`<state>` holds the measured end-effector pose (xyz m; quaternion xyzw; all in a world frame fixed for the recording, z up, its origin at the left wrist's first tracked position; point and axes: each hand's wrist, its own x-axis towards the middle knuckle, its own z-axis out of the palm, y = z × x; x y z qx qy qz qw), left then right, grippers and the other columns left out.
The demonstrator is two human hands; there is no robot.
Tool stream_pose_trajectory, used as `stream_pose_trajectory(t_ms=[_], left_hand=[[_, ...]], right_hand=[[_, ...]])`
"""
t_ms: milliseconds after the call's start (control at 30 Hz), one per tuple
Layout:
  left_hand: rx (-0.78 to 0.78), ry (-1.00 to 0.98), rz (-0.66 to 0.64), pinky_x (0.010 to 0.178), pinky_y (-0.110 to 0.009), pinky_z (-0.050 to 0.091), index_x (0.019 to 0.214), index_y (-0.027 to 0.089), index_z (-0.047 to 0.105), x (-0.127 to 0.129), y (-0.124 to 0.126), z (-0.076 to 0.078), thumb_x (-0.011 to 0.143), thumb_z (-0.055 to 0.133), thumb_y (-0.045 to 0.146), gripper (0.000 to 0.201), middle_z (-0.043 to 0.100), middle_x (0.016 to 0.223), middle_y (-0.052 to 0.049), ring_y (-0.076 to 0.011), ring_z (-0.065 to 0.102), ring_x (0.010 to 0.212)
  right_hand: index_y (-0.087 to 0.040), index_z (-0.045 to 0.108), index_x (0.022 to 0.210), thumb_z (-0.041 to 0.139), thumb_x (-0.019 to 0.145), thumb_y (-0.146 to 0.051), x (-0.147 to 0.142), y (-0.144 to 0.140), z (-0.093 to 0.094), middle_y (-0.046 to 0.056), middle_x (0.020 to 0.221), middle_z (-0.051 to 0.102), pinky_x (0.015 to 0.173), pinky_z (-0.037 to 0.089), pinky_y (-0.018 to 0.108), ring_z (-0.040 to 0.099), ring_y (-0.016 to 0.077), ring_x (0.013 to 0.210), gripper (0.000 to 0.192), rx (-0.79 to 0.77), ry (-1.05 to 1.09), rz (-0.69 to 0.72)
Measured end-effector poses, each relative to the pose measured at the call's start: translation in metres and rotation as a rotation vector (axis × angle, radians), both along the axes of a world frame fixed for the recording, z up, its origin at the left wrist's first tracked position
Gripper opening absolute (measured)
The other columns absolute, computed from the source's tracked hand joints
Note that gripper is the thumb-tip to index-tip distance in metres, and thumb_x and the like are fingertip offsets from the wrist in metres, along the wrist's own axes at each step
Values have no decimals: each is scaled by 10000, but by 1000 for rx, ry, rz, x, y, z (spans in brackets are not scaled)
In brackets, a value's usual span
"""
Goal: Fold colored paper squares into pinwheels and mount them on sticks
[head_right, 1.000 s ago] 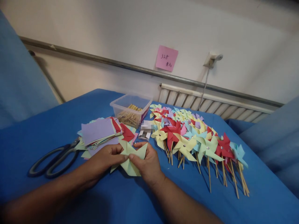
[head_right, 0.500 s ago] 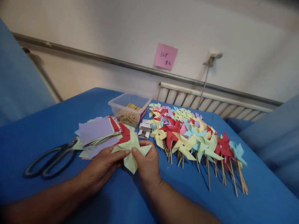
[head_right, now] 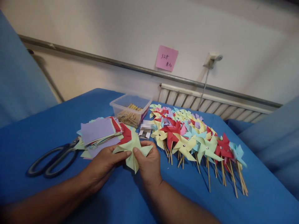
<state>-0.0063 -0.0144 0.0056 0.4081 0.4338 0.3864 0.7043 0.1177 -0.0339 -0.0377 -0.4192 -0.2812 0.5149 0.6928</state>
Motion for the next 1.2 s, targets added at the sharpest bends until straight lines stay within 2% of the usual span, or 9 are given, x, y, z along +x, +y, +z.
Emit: stream_pose_trajectory(t_ms=[233,400,500,600,767,1000,1200], left_hand=[[0,-24,-8,759,-330,509,966,138,728,-1,1,0,697,763,266,300,754,841,-73,-210,664,744],[30,-64,40,611,-264,512,912,131,701,-9,11,7,711,751,227,229,718,748,-42,-165,636,643],[35,-104,88,514,-272,513,929,128,682,-16,17,15,722,725,201,224,707,733,-45,-173,623,589],[-3,-124,97,486,-300,529,967,121,669,-20,20,21,732,704,187,246,714,742,-61,-199,631,597],[-55,-138,91,523,-288,527,968,132,682,-19,21,18,718,708,163,253,727,757,-56,-180,622,603],[-81,-132,48,630,-285,522,947,145,702,-15,18,14,687,739,179,265,743,796,-46,-182,644,675],[-53,-99,2,685,-296,517,944,156,707,-14,16,10,688,733,171,257,746,818,-51,-188,654,706]], right_hand=[[-192,581,950,820,694,-322,2,-2,-1,-21,745,699,562,516,256,635,130,578,374,41,-47,36],[-212,557,1004,739,782,-347,2,-5,3,0,814,692,655,505,275,635,141,691,317,164,-61,74],[-233,533,1085,696,817,-310,1,-7,4,9,881,679,684,498,271,613,129,727,322,204,-134,12],[-263,508,1151,654,842,-254,0,-10,3,7,922,654,663,486,256,577,113,705,342,239,-223,-21],[-288,529,1208,606,857,-186,-1,-15,-2,23,984,635,737,486,305,591,148,799,374,308,-422,67],[-256,655,1040,602,862,-188,6,-15,-5,21,916,641,731,479,310,592,167,800,198,348,-582,94],[-211,686,872,642,855,-271,9,-14,1,10,786,629,682,456,286,570,159,735,76,274,-608,62]])
